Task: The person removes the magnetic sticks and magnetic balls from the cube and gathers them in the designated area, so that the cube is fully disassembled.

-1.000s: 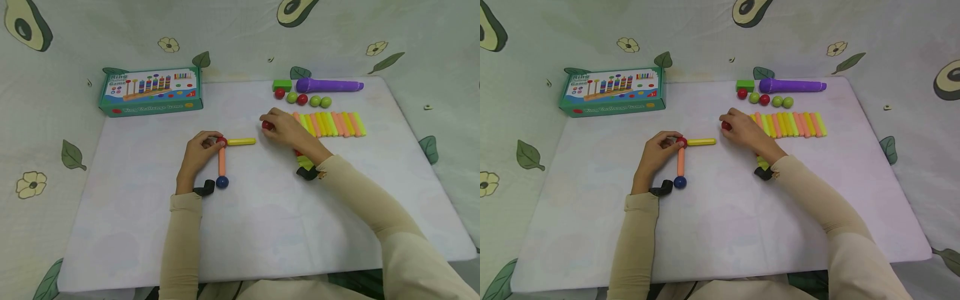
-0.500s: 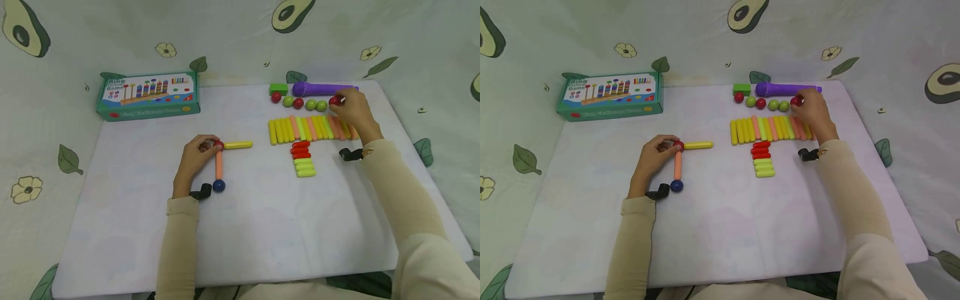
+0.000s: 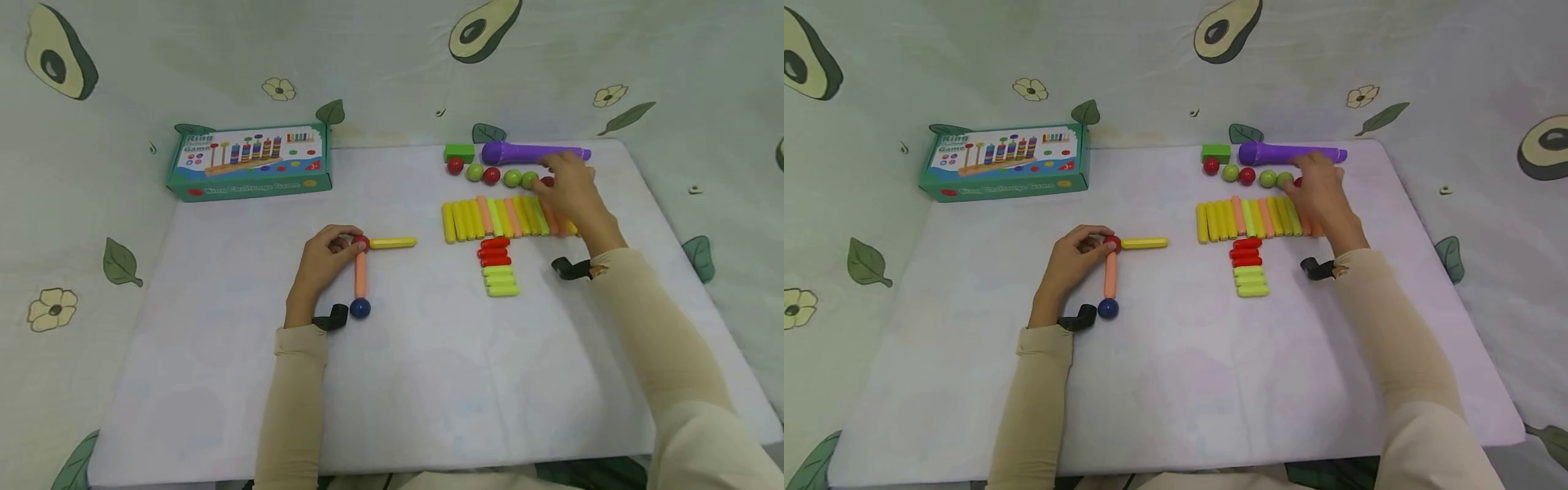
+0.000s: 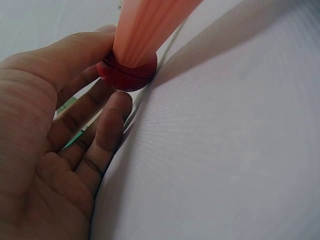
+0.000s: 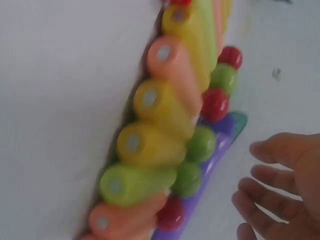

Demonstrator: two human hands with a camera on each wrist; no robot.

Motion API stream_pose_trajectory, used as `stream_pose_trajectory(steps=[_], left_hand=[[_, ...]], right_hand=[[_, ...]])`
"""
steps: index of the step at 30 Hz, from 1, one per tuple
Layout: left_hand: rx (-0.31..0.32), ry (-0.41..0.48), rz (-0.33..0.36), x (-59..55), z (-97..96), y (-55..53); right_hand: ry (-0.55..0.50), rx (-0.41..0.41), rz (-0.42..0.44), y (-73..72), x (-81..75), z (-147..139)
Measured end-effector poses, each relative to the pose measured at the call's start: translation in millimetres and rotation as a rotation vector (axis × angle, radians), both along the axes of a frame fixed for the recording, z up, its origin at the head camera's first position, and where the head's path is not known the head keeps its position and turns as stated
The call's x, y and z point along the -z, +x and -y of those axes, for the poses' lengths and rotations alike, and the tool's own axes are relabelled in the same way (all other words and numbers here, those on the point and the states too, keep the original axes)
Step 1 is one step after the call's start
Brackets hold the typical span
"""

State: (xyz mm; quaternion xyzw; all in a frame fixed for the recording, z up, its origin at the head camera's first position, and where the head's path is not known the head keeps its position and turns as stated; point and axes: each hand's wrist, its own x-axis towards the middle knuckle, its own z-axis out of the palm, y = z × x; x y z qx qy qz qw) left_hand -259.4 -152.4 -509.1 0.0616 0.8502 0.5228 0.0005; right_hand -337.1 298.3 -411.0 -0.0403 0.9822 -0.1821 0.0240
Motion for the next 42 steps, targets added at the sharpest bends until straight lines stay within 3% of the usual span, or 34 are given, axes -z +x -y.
stream_pose_trajectory(steps=[3,9,14,21,33,36,42], left_hand=[[-0.003,-0.004,-0.006,-4.2,2.3,1.4],[0.005,0.005,-0.018,-6.9,0.5,0.7],[0.001,0.000,0.004,-4.2,-1.6,2.2],[0.010,0.015,0.004,-2.1,-2.5,2.6],[0.007,-0.015,-0.005,-5.9,-0.6,2.0],[0.007,-0.016,-0.002,-5.3,-1.0,2.2],[0.007,-0.032,-0.010,-4.5,-2.2,1.6]], right_hand=[[0.007,-0.146,-0.046,15.3,-5.8,40.2],[-0.046,-0.495,-0.115,43.3,1.0,115.8],[-0.014,-0.641,-0.070,49.4,18.8,168.0],[0.067,-0.685,-0.045,47.4,40.5,204.7],[0.091,-0.787,-0.198,49.7,45.2,208.4],[0.049,-0.739,-0.162,55.7,41.1,204.2],[-0.146,-0.602,-0.084,66.4,25.1,179.9]])
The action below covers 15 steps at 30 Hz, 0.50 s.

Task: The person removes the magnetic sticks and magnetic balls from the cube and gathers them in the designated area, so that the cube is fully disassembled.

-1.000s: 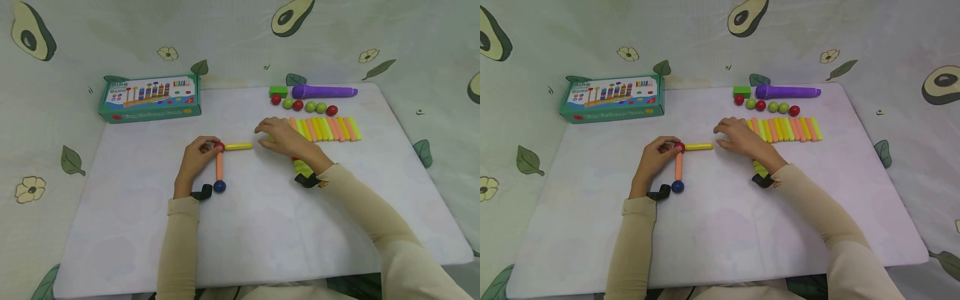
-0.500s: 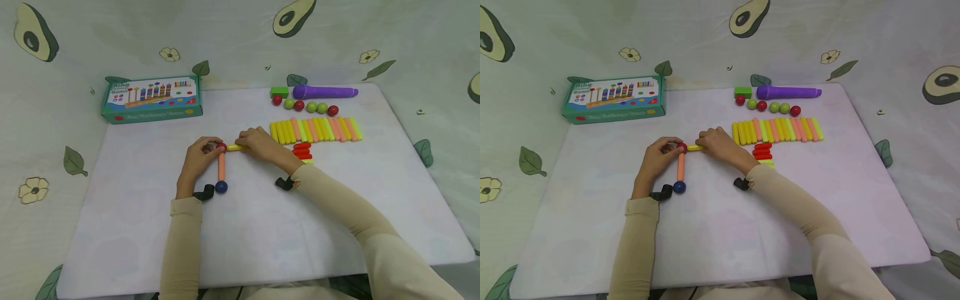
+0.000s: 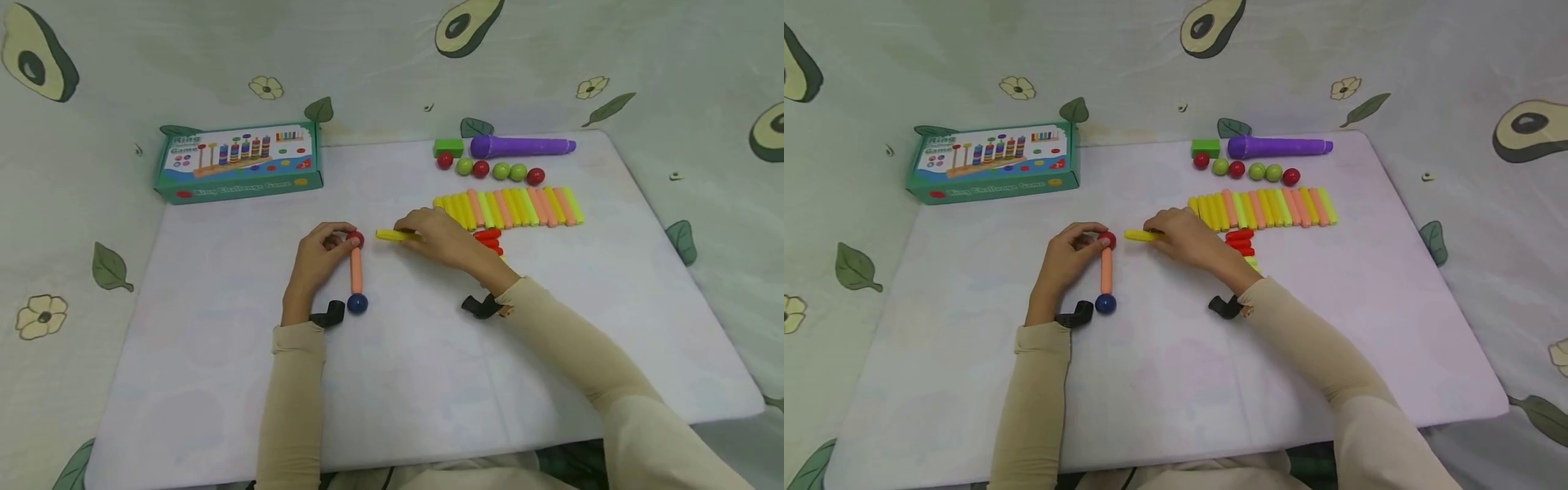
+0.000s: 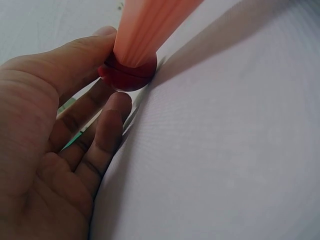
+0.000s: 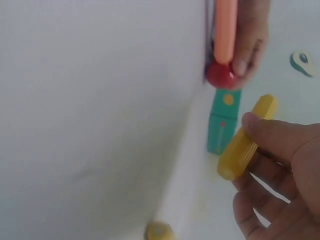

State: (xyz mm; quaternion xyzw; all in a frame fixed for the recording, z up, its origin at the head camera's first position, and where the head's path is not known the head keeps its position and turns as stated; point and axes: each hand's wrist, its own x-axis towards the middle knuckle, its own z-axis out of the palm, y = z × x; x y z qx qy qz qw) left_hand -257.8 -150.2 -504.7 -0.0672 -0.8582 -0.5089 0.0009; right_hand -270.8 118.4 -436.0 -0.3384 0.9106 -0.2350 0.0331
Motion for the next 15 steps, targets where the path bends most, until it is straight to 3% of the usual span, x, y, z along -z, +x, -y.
stream_pose_trajectory(steps=[6,10,15], left_hand=[[0.004,0.036,-0.011,1.6,0.0,-0.5],[0.014,0.041,-0.007,2.6,-0.5,-0.7],[0.008,0.031,-0.011,1.4,1.0,-1.0]], right_hand=[[-0.098,0.071,-0.040,6.0,-14.9,-35.3],[-0.098,0.131,-0.061,12.3,-22.3,-56.7],[-0.100,0.245,-0.025,13.2,-25.6,-73.7]])
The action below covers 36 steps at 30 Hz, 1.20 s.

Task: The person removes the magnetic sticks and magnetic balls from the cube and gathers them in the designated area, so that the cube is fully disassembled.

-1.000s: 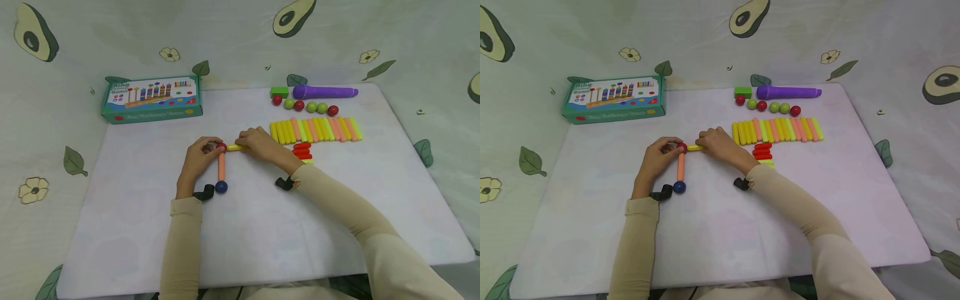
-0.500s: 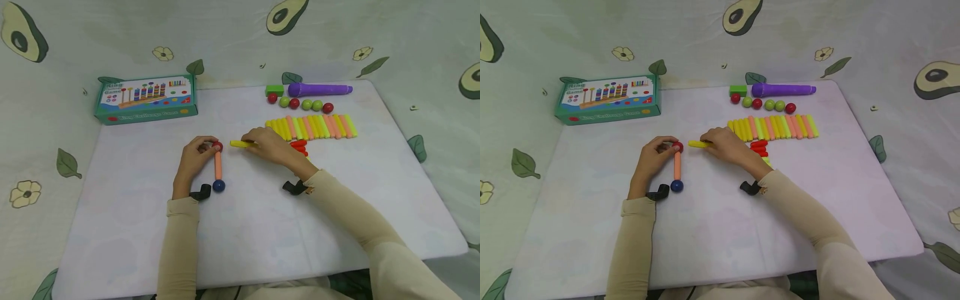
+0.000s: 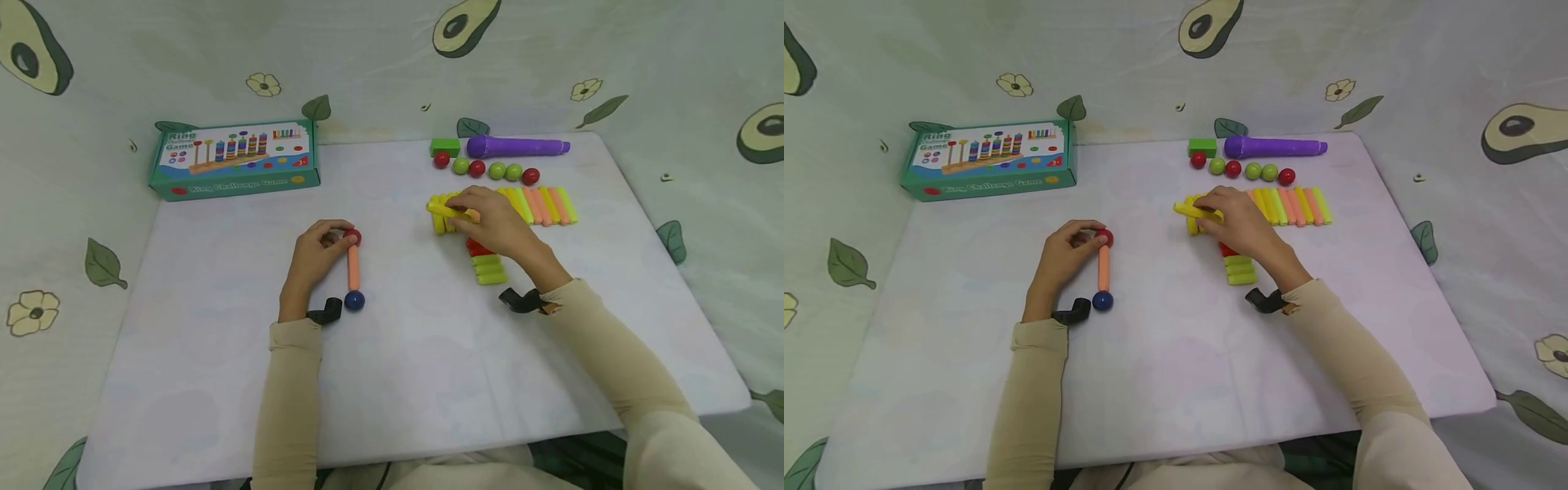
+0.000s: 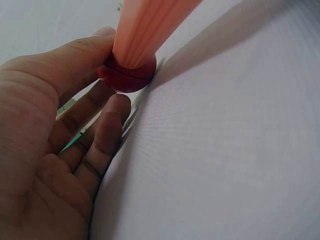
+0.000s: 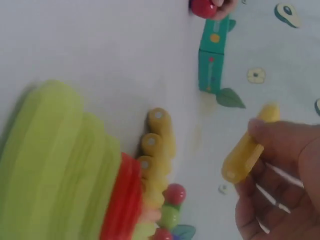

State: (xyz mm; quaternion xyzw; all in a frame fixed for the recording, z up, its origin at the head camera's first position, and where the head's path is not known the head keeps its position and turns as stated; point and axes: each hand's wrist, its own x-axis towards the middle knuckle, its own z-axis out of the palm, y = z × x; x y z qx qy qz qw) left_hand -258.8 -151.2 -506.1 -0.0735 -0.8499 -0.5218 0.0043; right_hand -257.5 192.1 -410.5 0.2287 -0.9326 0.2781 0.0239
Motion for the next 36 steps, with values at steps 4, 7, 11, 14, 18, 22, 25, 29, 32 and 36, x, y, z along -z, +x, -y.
stream_pose_trajectory(steps=[4,7,11,14,18,22,25,29,32,36], left_hand=[[0.002,-0.001,0.003,-0.9,0.1,0.1],[-0.001,-0.002,0.013,1.5,0.1,0.7],[-0.007,-0.002,0.026,5.1,2.9,1.8],[-0.016,0.009,0.020,4.8,4.3,2.3],[-0.008,0.021,0.016,2.9,3.0,0.8],[-0.001,0.016,0.013,2.0,1.0,-1.5],[-0.003,0.019,0.011,2.7,-0.4,-2.5],[0.004,0.019,0.011,2.0,-1.8,-3.0],[0.006,0.019,0.005,1.1,-1.0,-3.1],[0.001,0.023,-0.005,1.4,0.6,-3.9]], right_hand=[[-0.044,0.114,0.072,-2.0,4.5,-4.5],[-0.079,0.177,0.170,-5.0,7.9,-1.5],[-0.096,0.166,0.277,-16.7,10.5,10.3],[-0.067,0.103,0.282,-28.5,13.1,22.8],[0.018,0.069,0.272,-43.0,19.1,36.2],[0.115,0.096,0.248,-53.2,27.7,41.0],[0.178,0.122,0.225,-56.9,32.0,39.7],[0.197,0.116,0.187,-53.4,31.9,36.9],[0.147,0.042,0.128,-40.8,27.8,43.7],[0.083,-0.147,0.092,-9.3,25.7,65.0]])
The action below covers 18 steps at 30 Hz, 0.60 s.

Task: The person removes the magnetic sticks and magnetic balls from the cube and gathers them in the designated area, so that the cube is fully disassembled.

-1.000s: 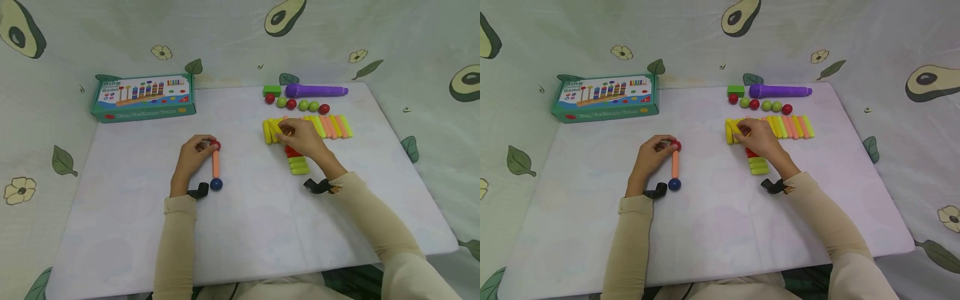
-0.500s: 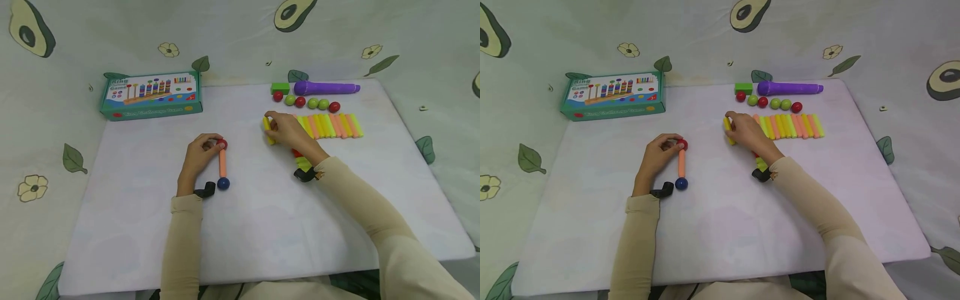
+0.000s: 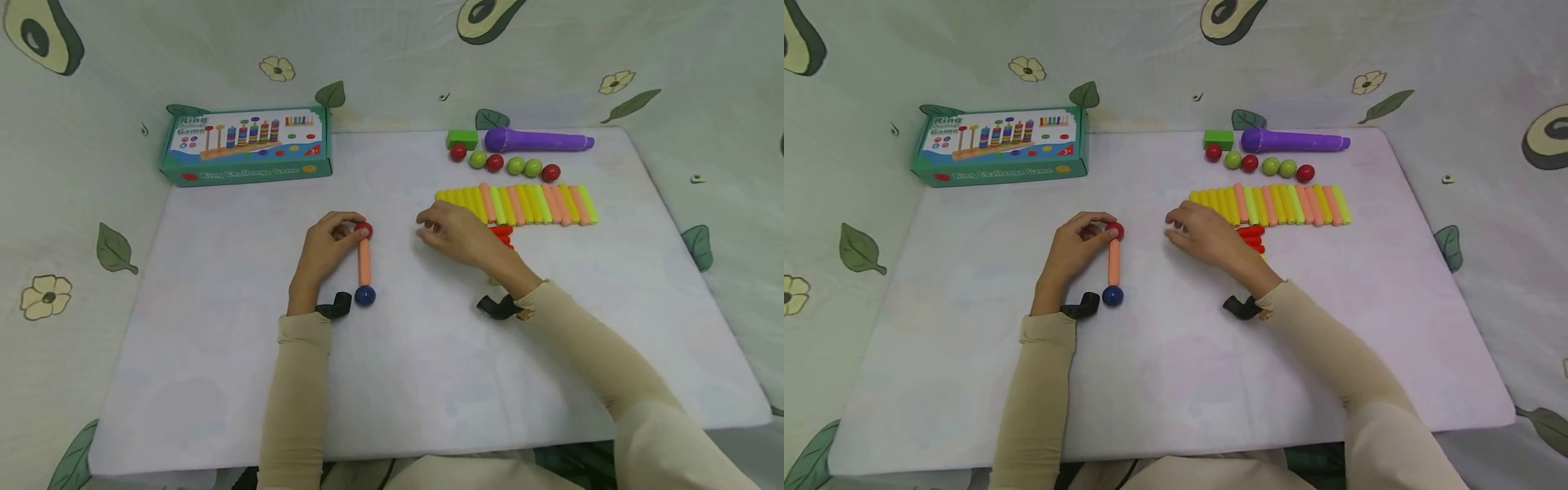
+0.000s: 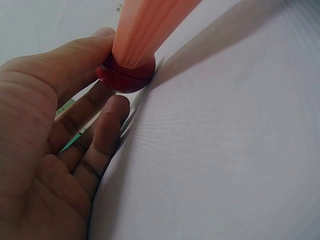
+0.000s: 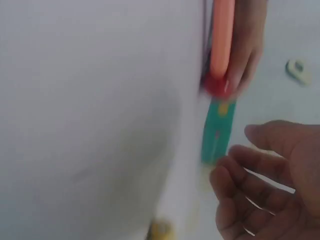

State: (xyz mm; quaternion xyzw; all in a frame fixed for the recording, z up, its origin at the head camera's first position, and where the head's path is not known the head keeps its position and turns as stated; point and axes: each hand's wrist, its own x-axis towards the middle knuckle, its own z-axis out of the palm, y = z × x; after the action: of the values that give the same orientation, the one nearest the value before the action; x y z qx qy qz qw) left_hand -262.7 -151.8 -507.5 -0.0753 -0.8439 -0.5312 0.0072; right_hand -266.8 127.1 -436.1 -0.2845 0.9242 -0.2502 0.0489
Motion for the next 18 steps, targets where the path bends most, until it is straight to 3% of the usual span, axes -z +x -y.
stream_pose_trajectory(steps=[4,9,12,18], left_hand=[[0.002,-0.006,-0.008,0.5,-0.7,-0.3],[-0.001,0.006,-0.016,3.2,-0.6,0.5],[0.001,0.014,-0.016,3.8,-0.5,1.3],[0.007,0.003,-0.031,1.2,-0.2,0.8]], right_hand=[[-0.028,-0.222,0.009,34.7,5.7,23.3],[0.029,-0.442,-0.059,59.1,21.1,48.8],[0.072,-0.465,-0.083,65.8,28.8,58.9],[0.030,-0.393,-0.066,68.7,33.3,68.8]])
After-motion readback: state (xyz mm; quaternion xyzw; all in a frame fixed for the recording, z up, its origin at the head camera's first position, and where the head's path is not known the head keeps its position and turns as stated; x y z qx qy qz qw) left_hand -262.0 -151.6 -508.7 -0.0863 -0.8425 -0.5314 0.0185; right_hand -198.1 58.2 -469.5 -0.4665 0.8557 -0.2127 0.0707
